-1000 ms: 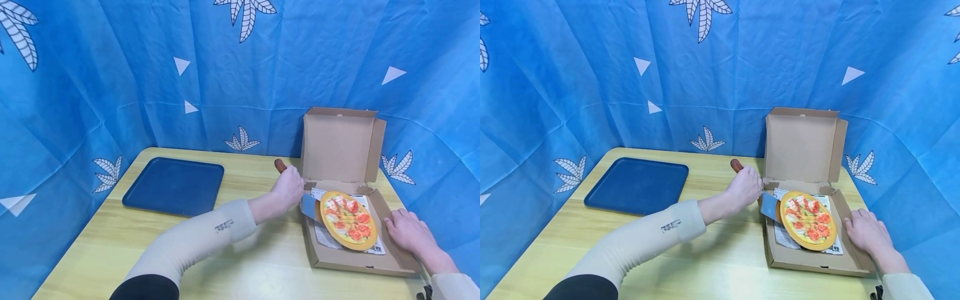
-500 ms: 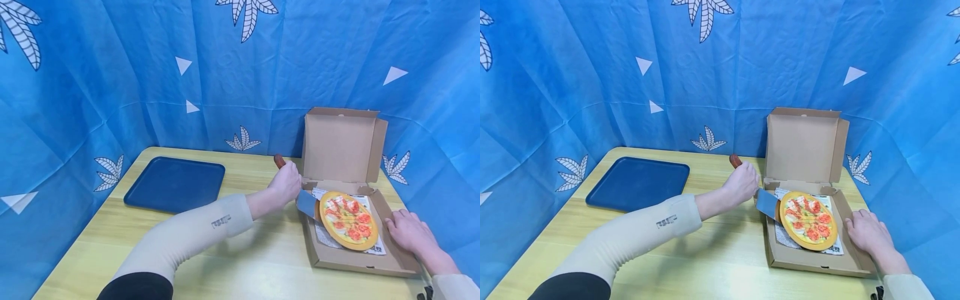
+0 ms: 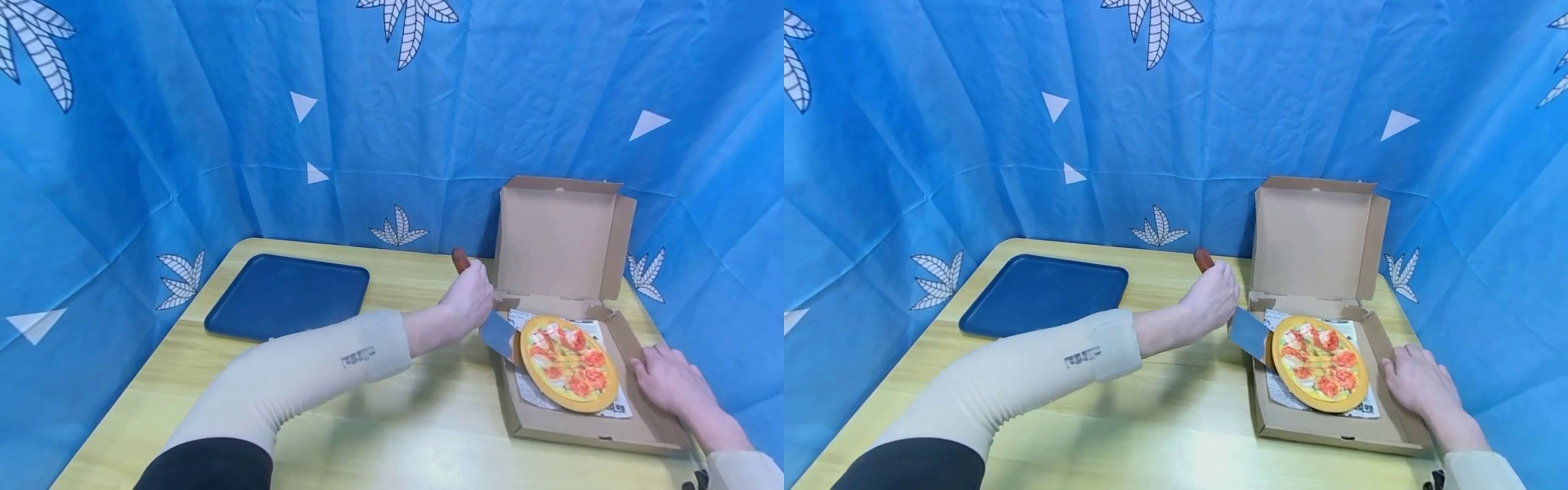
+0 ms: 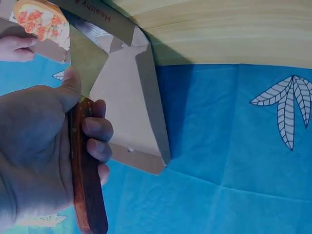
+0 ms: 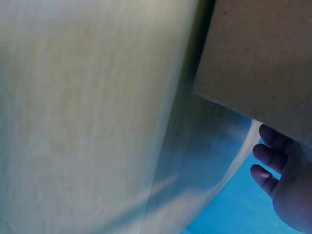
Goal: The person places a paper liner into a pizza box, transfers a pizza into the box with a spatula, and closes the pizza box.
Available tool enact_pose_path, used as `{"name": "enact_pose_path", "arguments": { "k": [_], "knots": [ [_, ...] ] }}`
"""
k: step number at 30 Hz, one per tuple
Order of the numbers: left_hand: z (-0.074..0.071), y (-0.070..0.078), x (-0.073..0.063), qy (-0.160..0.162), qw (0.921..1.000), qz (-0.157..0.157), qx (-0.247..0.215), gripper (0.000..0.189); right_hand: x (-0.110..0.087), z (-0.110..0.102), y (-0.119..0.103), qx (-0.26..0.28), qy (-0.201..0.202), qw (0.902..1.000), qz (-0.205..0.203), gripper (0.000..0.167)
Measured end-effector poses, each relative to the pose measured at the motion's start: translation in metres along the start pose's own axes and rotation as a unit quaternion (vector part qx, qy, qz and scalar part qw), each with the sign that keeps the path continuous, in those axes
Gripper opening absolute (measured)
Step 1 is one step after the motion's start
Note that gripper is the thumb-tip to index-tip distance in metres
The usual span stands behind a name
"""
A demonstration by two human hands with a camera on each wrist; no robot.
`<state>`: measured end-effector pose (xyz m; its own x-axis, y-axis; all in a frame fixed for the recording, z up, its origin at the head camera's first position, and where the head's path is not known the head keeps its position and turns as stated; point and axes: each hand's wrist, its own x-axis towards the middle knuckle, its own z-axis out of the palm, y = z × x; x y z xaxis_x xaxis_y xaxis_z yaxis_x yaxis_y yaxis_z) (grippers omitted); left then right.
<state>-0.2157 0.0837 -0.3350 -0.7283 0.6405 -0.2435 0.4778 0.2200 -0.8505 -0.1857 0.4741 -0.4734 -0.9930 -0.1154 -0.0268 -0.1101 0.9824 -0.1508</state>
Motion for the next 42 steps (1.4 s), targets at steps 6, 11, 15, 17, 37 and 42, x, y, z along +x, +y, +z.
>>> {"name": "enact_pose_path", "arguments": {
  "k": [6,11,15,17,37,42],
  "knots": [
    [-0.005,-0.004,-0.006,-0.01,0.9998,0.003,0.015,0.037,0.002,-0.001,-0.001,0.003,0.003,1.0,-0.001,0.04],
    [-0.012,-0.008,-0.01,-0.025,0.9994,0.01,0.022,0.038,0.001,0.001,0.001,0.001,0.007,1.0,-0.003,0.039],
    [-0.017,-0.011,-0.014,-0.041,0.9982,0.016,0.041,0.041,0.001,0.003,0.002,-0.001,0.009,1.0,-0.003,0.038],
    [-0.019,-0.013,-0.015,-0.048,0.9974,0.019,0.051,0.041,0.002,0.002,0.001,-0.004,0.01,0.9999,-0.004,0.036],
    [-0.015,-0.032,-0.03,-0.009,0.9997,-0.011,0.021,0.035,0.003,0.004,0.005,-0.002,-0.005,1.0,-0.004,0.038],
    [0.003,-0.03,-0.033,0.017,0.998,-0.05,-0.034,0.03,0.005,0.004,0.007,-0.005,-0.003,1.0,-0.004,0.038]
  ]
}}
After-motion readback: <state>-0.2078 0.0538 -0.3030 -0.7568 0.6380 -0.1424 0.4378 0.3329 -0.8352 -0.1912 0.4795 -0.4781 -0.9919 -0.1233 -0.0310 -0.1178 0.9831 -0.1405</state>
